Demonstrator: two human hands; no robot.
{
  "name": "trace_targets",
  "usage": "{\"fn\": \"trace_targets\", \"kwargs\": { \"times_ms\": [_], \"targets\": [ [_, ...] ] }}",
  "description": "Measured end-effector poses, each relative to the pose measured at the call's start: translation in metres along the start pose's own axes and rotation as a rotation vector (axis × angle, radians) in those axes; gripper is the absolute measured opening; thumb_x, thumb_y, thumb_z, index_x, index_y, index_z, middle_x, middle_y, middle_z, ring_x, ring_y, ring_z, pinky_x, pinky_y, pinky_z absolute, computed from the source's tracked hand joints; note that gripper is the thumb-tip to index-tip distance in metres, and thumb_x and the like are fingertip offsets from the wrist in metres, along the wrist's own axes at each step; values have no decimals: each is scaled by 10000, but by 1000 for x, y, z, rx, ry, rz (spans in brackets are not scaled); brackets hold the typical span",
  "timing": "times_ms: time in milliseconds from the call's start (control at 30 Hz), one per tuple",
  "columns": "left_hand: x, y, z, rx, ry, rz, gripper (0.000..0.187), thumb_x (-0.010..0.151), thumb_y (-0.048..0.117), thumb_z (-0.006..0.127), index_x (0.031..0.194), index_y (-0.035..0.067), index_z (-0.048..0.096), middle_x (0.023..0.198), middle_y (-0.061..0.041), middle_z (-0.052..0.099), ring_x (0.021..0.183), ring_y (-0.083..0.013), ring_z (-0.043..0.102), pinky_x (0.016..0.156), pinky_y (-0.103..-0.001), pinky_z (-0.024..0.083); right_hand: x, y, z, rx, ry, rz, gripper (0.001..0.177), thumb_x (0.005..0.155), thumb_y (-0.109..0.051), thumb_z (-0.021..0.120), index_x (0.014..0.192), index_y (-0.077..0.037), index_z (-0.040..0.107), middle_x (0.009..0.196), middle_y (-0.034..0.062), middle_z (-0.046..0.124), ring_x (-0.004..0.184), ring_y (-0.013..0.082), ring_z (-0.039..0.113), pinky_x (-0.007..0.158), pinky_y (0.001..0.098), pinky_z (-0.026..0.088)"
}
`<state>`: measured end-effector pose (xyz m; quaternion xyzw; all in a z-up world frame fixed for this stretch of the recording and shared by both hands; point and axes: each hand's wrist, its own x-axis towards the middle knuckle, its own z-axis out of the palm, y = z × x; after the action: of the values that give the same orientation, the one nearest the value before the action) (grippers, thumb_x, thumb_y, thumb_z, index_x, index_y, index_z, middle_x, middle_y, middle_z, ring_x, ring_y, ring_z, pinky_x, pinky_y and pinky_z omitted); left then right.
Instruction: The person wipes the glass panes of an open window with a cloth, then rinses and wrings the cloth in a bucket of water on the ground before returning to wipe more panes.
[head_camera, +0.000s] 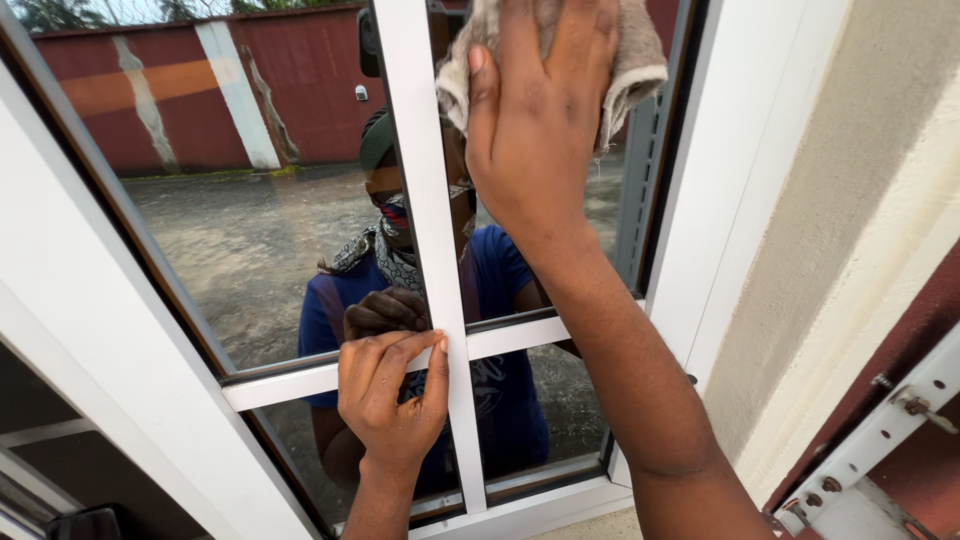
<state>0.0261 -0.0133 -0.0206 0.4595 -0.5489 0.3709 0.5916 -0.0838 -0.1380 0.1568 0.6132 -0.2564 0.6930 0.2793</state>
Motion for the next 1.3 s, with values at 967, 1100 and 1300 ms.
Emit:
{"fn": "trace_targets", "kwargs": {
  "times_ms": [967, 1100, 1300],
  "targets": [
    [0, 12, -3, -16, 24, -82, 95, 862, 45, 806, 931, 72, 746, 861, -22, 699, 811, -156, 569, 702, -291, 451, -130, 19, -100, 766, -826, 52, 200, 890, -99, 616, 1033, -82, 754, 1017, 79, 758, 905, 203, 744, 776, 345, 581],
    [2, 11, -6, -33, 5, -69, 94, 871, 32, 788, 941, 73, 739, 887, -25, 699, 832, -156, 585, 721, -290, 477, -169, 12, -102, 865, -477, -91, 222, 926, -52, 558, 1069, -74, 726, 1122, 95, 738, 1025, 231, 743, 1009, 419, 584],
    [6, 5, -4, 8, -14, -19, 77, 880, 78, 801, 911, 75, 731, 865, -21, 697, 809, -164, 575, 704, -297, 459, -226, 23, -105, 1375, -684, 580, 205, 1002, -129, 596, 1046, -10, 757, 976, 102, 761, 824, 178, 712, 750, 339, 591]
  ]
}}
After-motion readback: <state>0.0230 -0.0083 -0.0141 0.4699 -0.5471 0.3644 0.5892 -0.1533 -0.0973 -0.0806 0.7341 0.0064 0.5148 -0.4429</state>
